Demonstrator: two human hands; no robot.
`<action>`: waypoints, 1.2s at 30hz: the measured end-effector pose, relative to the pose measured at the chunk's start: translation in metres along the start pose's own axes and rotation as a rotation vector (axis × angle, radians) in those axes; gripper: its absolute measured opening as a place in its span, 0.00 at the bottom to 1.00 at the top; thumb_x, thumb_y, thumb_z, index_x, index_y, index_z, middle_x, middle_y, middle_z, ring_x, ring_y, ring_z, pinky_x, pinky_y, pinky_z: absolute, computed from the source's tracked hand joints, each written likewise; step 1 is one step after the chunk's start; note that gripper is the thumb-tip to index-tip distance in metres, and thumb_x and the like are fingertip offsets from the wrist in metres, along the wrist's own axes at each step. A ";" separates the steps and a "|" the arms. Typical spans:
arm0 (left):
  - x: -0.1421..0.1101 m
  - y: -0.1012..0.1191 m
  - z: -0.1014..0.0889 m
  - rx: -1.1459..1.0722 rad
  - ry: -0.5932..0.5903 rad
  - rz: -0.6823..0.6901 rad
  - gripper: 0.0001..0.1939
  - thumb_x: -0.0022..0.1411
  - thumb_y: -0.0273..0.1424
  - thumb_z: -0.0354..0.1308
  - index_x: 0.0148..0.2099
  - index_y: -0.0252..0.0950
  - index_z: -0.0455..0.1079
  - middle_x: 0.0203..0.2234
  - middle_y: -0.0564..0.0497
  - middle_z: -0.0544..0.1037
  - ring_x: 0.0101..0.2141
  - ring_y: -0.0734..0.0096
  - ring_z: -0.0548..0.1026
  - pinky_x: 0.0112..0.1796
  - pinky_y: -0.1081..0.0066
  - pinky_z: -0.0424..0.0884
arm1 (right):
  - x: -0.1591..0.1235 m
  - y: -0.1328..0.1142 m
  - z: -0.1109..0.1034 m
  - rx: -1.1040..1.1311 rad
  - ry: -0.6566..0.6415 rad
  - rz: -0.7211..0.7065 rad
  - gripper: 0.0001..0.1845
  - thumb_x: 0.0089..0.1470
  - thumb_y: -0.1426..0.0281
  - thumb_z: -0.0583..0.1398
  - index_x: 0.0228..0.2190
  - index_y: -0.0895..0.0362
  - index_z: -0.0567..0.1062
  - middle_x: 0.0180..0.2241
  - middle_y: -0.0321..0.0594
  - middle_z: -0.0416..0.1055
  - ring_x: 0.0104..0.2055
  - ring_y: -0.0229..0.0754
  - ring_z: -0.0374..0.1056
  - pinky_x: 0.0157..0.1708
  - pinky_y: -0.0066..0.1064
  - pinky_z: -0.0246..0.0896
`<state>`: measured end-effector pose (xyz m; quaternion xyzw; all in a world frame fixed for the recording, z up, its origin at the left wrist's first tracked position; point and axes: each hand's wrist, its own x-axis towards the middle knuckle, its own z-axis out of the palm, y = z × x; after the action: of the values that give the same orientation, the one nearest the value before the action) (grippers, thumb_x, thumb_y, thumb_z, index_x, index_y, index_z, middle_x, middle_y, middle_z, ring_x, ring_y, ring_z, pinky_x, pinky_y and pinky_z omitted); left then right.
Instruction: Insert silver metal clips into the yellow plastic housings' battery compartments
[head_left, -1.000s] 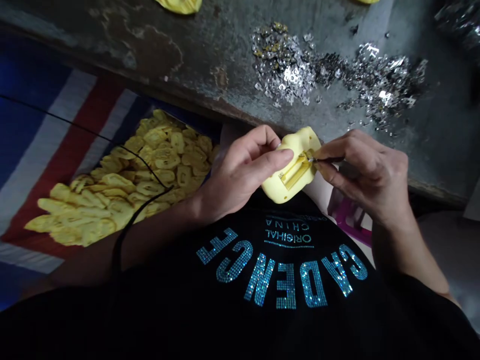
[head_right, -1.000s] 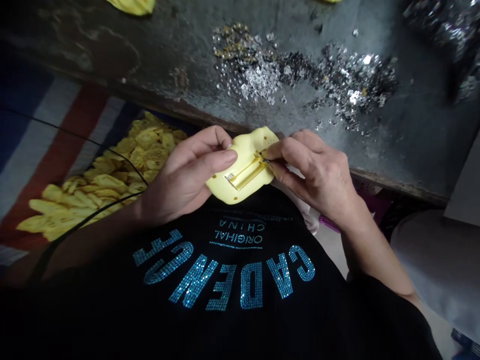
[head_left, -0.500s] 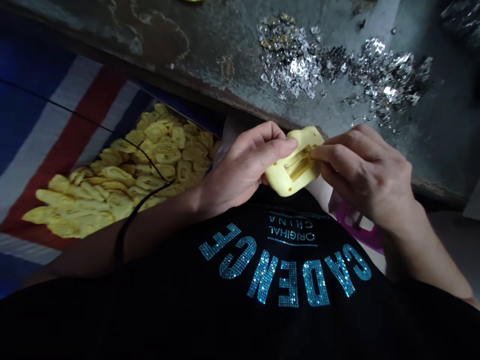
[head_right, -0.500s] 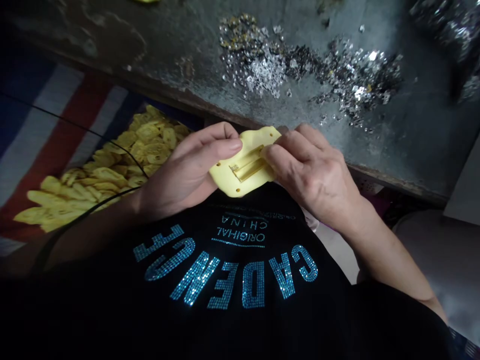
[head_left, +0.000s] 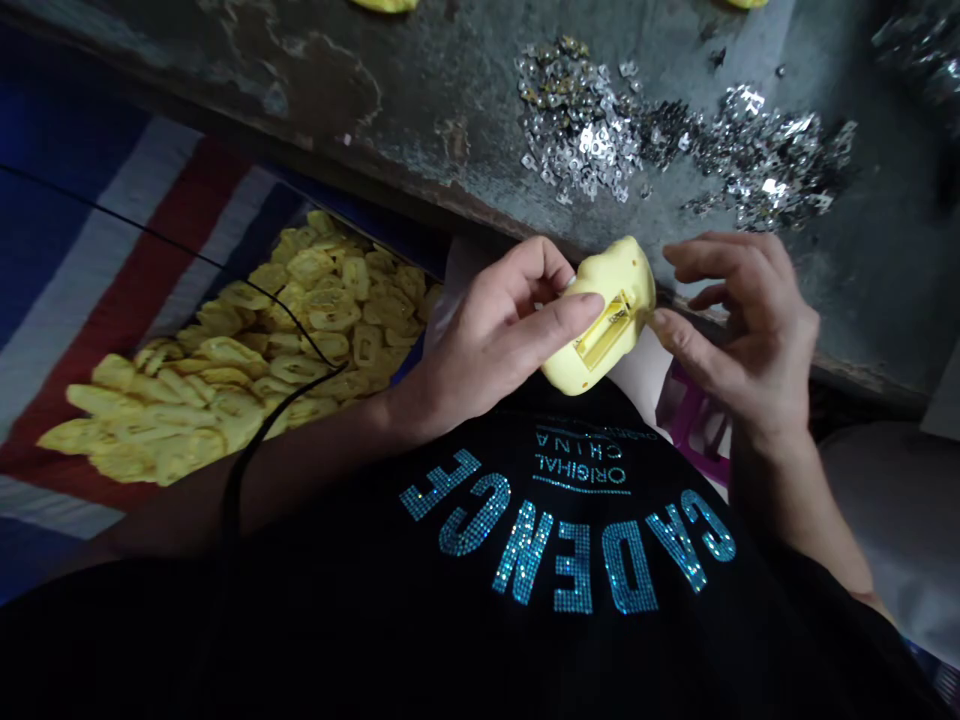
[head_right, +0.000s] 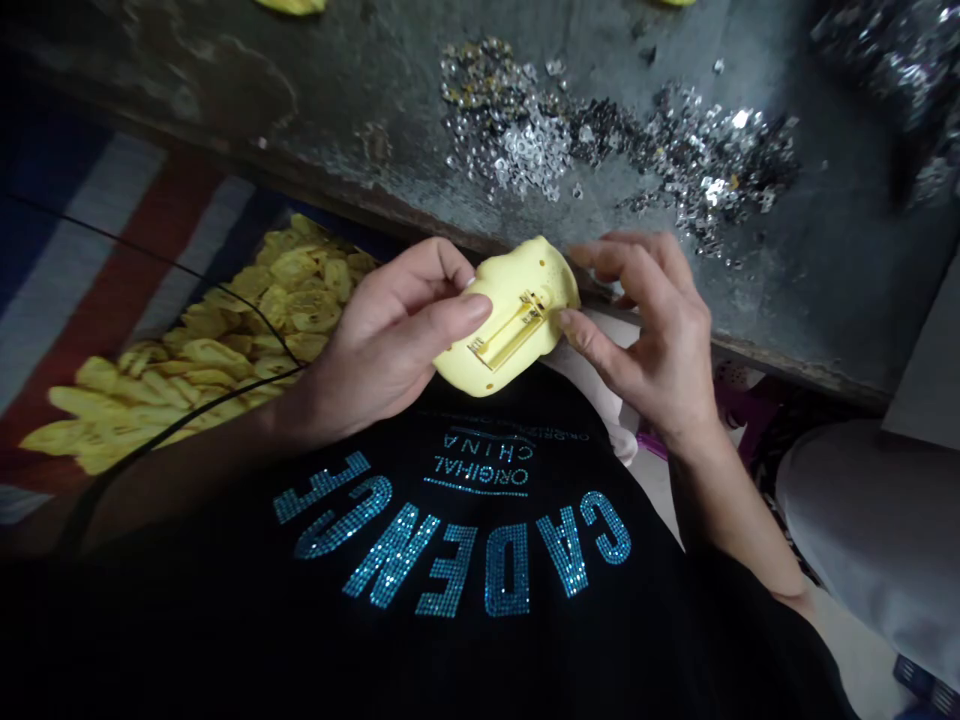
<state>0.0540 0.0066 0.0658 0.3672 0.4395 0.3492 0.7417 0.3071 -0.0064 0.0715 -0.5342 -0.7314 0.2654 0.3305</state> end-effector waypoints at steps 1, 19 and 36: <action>-0.002 0.000 0.000 0.061 -0.007 0.039 0.12 0.73 0.35 0.71 0.44 0.39 0.70 0.33 0.56 0.75 0.30 0.77 0.73 0.30 0.77 0.69 | 0.002 0.004 0.001 0.055 -0.042 0.050 0.21 0.70 0.55 0.73 0.59 0.47 0.84 0.56 0.44 0.83 0.54 0.53 0.82 0.46 0.46 0.83; 0.000 0.001 0.025 0.337 -0.266 0.243 0.29 0.61 0.31 0.82 0.57 0.41 0.69 0.47 0.50 0.82 0.47 0.66 0.85 0.41 0.72 0.85 | -0.036 0.042 0.037 0.432 0.292 0.129 0.34 0.61 0.54 0.77 0.65 0.39 0.77 0.61 0.42 0.80 0.57 0.55 0.81 0.53 0.49 0.85; 0.015 -0.005 0.008 0.365 -0.449 0.408 0.36 0.55 0.37 0.88 0.64 0.41 0.88 0.54 0.41 0.85 0.52 0.54 0.87 0.50 0.62 0.91 | -0.046 0.042 0.043 0.054 0.484 -0.039 0.36 0.69 0.44 0.63 0.73 0.35 0.66 0.57 0.49 0.73 0.56 0.64 0.78 0.52 0.64 0.84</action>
<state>0.0676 0.0144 0.0580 0.6415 0.2380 0.3166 0.6570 0.3098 -0.0401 0.0037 -0.5591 -0.6337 0.1425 0.5153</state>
